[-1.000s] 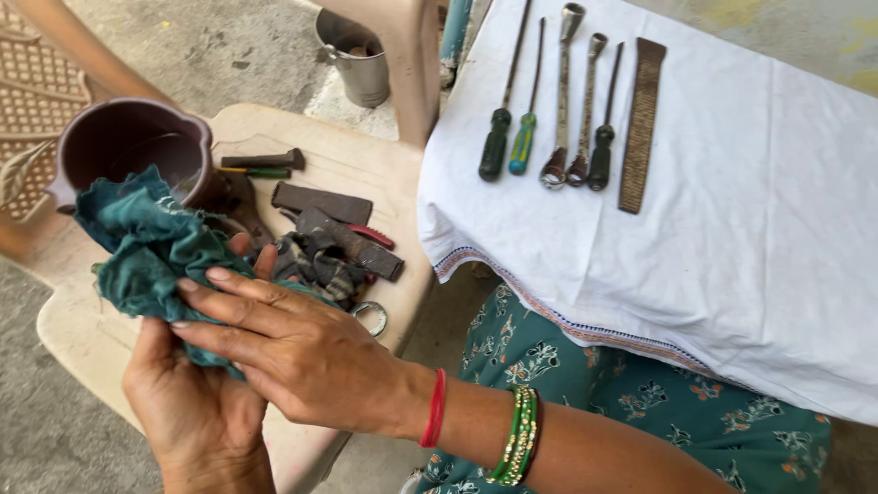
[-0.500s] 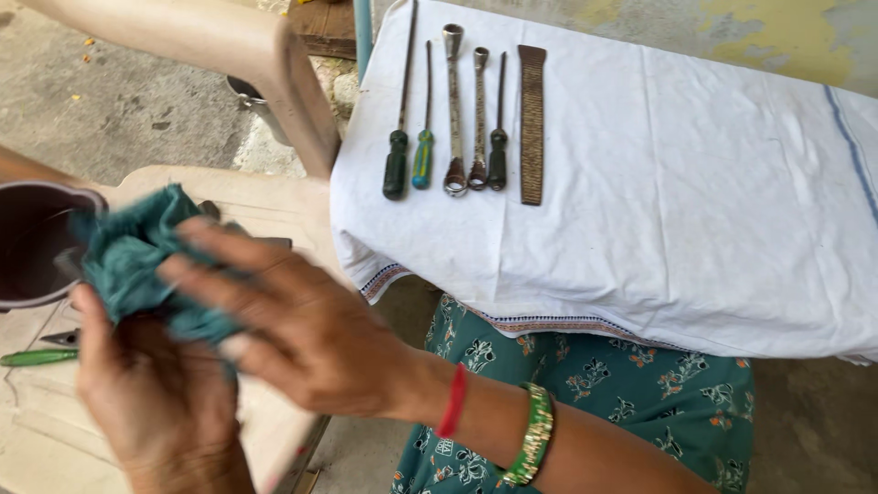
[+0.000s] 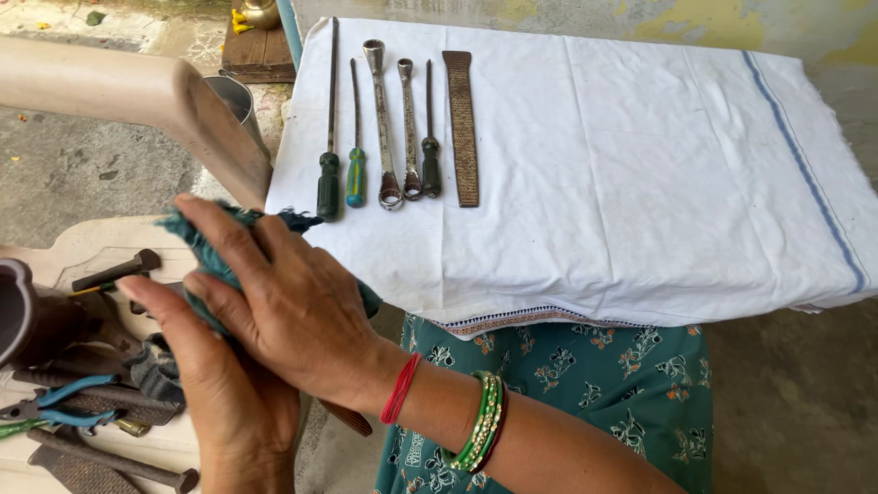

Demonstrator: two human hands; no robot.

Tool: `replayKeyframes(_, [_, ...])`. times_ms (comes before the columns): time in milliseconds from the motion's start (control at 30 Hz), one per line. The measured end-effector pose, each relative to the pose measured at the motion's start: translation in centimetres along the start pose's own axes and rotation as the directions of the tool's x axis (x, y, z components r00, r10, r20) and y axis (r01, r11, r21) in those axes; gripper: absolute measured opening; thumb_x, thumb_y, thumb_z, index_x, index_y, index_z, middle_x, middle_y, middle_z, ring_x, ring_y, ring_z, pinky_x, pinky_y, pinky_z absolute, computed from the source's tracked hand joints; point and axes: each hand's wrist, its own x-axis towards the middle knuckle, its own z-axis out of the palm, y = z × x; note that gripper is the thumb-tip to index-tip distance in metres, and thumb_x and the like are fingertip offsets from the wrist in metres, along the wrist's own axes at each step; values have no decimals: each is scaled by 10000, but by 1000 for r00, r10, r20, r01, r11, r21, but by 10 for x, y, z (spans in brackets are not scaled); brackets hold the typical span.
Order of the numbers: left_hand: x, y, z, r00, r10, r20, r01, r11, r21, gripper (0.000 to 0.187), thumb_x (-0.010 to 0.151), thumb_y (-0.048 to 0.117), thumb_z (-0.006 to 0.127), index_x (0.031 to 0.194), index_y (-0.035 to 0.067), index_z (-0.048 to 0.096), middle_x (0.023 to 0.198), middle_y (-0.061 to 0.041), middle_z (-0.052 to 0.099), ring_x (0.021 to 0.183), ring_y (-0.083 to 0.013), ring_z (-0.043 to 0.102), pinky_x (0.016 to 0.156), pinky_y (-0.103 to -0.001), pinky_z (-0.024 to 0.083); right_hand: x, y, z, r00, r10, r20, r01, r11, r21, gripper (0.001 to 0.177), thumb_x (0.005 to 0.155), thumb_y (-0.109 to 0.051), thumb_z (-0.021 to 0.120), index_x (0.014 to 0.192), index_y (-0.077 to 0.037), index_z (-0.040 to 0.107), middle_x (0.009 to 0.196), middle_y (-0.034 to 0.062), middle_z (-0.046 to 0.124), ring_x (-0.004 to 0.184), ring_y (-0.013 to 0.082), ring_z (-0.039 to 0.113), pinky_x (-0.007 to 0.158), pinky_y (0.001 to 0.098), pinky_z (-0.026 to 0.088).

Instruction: The person scrubs a pair of pliers with a dark abrasive pad, then wipes them with a green cloth. The person repeats the process on a metal wrench, scrubbing and wiping it before placing it on the white cloth.

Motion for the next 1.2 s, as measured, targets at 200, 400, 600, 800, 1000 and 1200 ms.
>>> replayKeyframes(200, [4,-29,34,978,-55,201,-11,949,314,978,904,774,318,1523,25,430,1381,-117,586,1337,-220,536,1105,-344,441,20,21,-40,973,226,-53,-220,970,101,375,1112,-451,339,1287,-151,483,887,63,696,719,246,722,616,378,566])
replayKeyframes(400, [5,-60,57,919,64,389,-249,859,447,864,1048,667,312,1524,-47,405,1427,-155,589,1336,-207,555,1090,-294,456,28,54,-80,953,271,-134,-274,962,-5,282,1113,-386,397,1072,-130,507,706,112,681,700,348,700,624,484,513])
replayKeyframes(600, [15,-91,72,942,-212,261,24,816,578,681,984,523,517,1326,-66,526,971,-214,666,647,-250,610,515,-349,540,31,98,-120,947,200,-250,-261,935,-239,315,1070,-383,474,912,-134,586,618,107,636,612,340,683,556,464,498])
replayKeyframes(800, [18,-106,81,878,-361,315,186,863,470,889,1033,702,208,1410,-26,552,940,-166,808,575,-244,632,531,-310,560,24,101,-168,909,78,-409,-120,990,-78,320,1115,-389,537,1048,-82,597,898,126,617,822,277,632,749,406,516])
replayKeyframes(1000, [10,-126,105,848,-458,268,274,810,518,978,980,734,59,1095,-71,603,677,-164,617,552,-209,604,522,-325,522,-11,95,-172,948,-29,-318,-2,995,-98,243,1056,-288,609,1144,-62,592,1134,183,601,1072,329,601,908,416,494])
replayKeyframes(1200, [-3,-128,130,815,-401,419,6,728,685,539,979,463,456,1062,-53,587,694,-95,673,549,-198,683,458,-319,535,-13,129,-201,905,296,-305,-300,953,34,247,1034,-296,597,1019,-49,607,862,91,656,782,201,653,698,369,518])
